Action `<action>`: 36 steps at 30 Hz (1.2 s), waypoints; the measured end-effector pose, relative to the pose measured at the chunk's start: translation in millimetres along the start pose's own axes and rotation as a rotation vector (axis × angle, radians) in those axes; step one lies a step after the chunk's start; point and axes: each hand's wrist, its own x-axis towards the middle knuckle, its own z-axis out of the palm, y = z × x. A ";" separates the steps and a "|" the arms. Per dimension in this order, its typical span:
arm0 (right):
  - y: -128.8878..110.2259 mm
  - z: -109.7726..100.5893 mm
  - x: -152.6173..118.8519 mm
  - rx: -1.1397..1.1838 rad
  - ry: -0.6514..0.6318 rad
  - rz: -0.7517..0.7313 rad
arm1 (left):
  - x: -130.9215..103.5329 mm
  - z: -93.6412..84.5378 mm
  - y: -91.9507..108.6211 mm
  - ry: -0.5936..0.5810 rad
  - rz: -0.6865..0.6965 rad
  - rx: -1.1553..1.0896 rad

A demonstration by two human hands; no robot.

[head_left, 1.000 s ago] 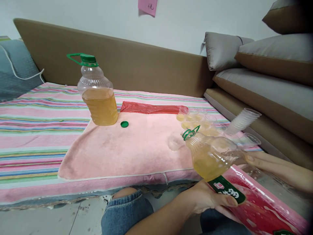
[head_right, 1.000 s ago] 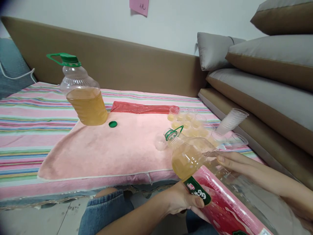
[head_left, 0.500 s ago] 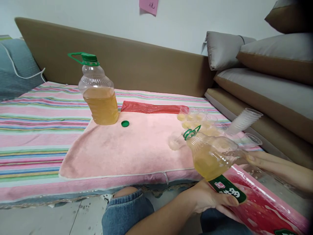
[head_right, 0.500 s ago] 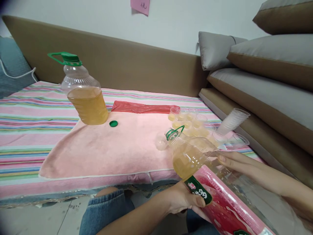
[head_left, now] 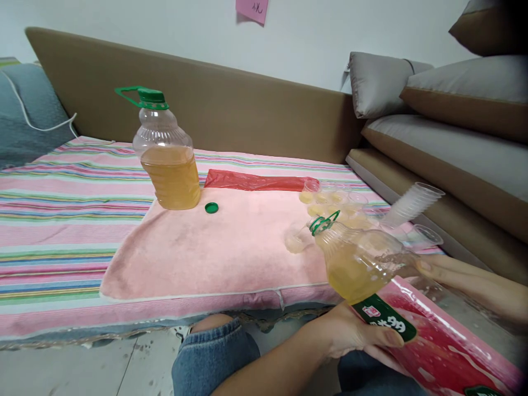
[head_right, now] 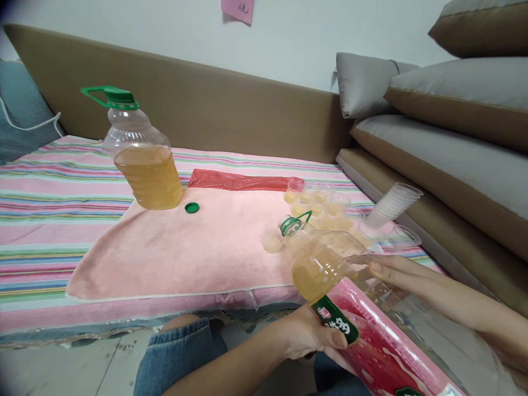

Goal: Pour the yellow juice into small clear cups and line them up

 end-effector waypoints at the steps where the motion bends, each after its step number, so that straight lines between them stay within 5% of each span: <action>1: -0.3 0.4 -0.2 0.003 -0.004 0.002 | -0.4 0.2 0.5 -0.004 0.004 0.004; 36: 1.3 -4.3 1.0 -0.025 -0.077 -0.023 | -2.0 1.7 2.7 0.008 -0.007 -0.012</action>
